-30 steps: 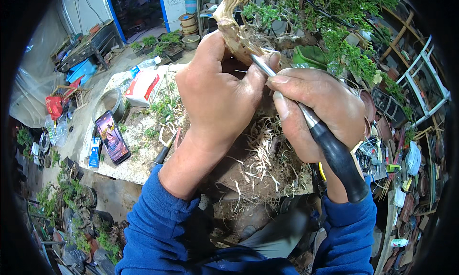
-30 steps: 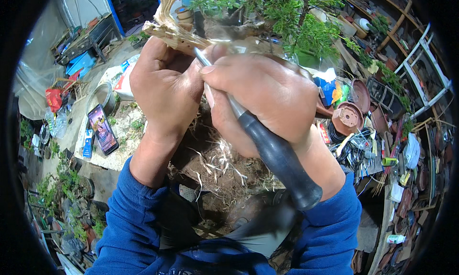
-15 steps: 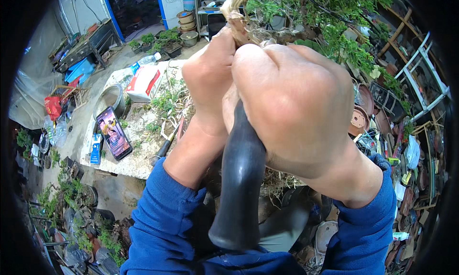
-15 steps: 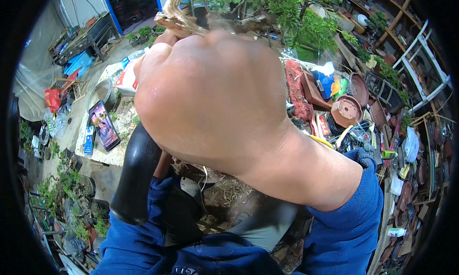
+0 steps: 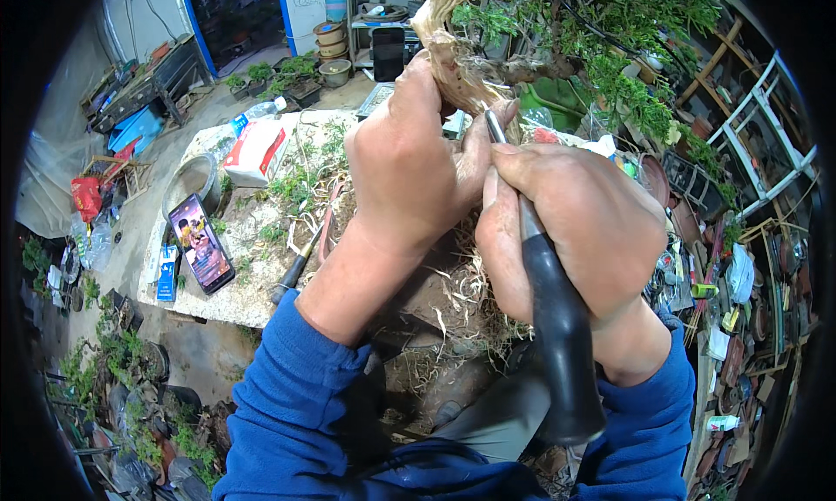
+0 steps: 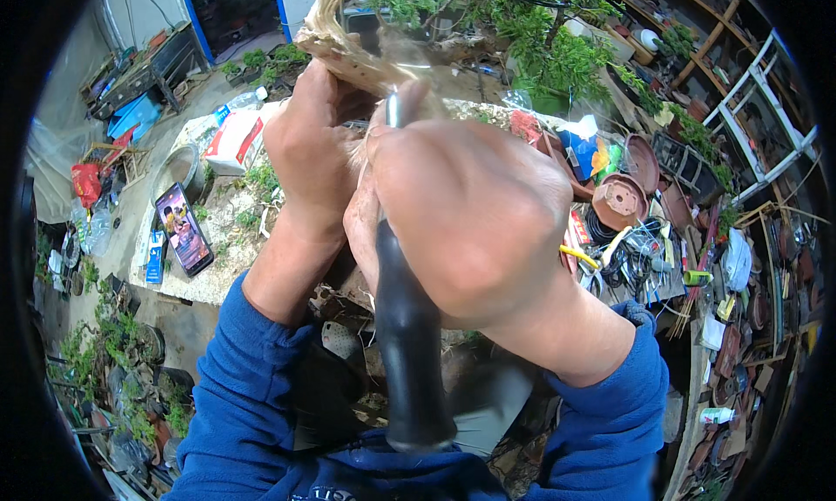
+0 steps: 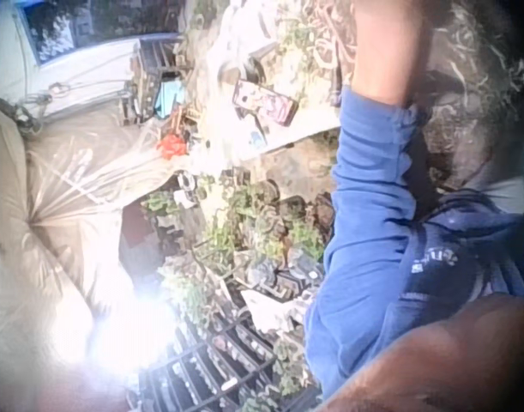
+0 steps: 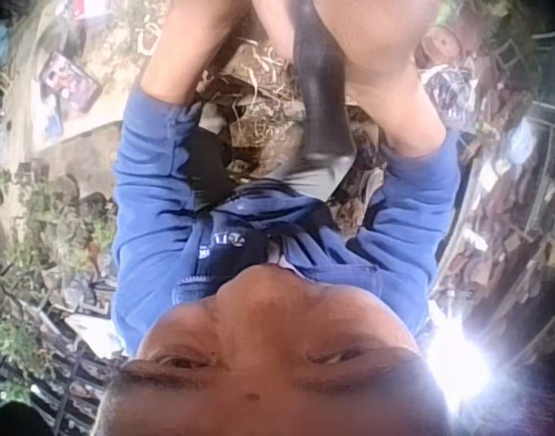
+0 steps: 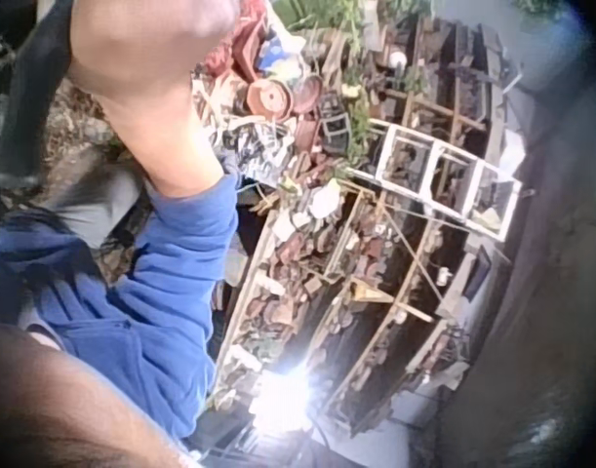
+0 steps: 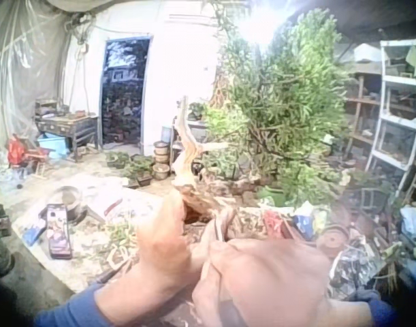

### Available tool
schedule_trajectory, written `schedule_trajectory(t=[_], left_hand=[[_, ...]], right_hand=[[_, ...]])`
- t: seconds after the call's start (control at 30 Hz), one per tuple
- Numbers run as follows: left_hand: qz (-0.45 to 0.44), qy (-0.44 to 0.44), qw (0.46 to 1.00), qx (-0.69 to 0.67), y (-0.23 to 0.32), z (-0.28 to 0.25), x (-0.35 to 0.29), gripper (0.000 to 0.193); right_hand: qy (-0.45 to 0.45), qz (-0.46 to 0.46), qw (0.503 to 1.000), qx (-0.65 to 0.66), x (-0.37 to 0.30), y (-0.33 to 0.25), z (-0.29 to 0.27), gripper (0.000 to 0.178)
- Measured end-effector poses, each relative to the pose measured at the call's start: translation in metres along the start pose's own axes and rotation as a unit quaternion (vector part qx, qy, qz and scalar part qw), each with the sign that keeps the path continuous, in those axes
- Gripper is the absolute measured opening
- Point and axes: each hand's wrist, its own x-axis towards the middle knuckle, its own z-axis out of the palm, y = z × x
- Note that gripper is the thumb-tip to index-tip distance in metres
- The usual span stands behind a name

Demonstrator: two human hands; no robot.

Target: The person uses a metal carving tool and pliers to remove bark and shape deadwood on a bonsai tree. They repeatedly scrape and pull away loose material, rotating the branch to access different areas.

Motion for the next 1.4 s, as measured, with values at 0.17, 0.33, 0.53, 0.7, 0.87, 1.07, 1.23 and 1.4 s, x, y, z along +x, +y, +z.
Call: schedule_trajectory(t=[0.17,0.33,0.53,0.7,0.87,1.07,1.23,1.4], left_hand=[[0.015,-0.012,1.0,-0.012,-0.003,0.001,-0.001,0.058],[-0.017,-0.037,0.999,-0.023,-0.002,-0.001,0.001,0.068],[-0.092,-0.098,0.979,-0.152,-0.001,-0.007,0.002,0.075],[-0.184,-0.062,0.947,-0.254,0.002,0.001,0.002,0.054],[-0.117,-0.034,0.985,-0.12,0.005,0.001,0.007,0.038],[-0.124,0.007,0.983,-0.136,0.011,0.004,0.01,0.032],[-0.152,0.03,0.97,-0.188,0.007,0.007,0.012,0.02],[-0.165,0.049,0.96,-0.22,0.006,0.009,0.009,0.017]], right_hand=[[-0.002,0.055,0.998,0.027,-0.014,-0.002,-0.009,0.019],[0.074,0.048,0.996,0.035,-0.027,0.008,-0.005,0.018],[0.034,0.277,0.926,0.256,-0.05,0.01,-0.031,0.018],[0.035,0.19,0.944,0.268,-0.043,0.035,-0.008,0.018],[0.012,0.119,0.977,0.174,-0.023,0.04,0.004,0.017],[0.053,0.06,0.986,0.146,-0.011,0.041,0.014,0.014],[0.042,0.001,0.991,0.127,0.005,0.041,0.014,0.012],[-0.01,0.022,0.996,0.08,0.028,0.03,0.008,0.009]])
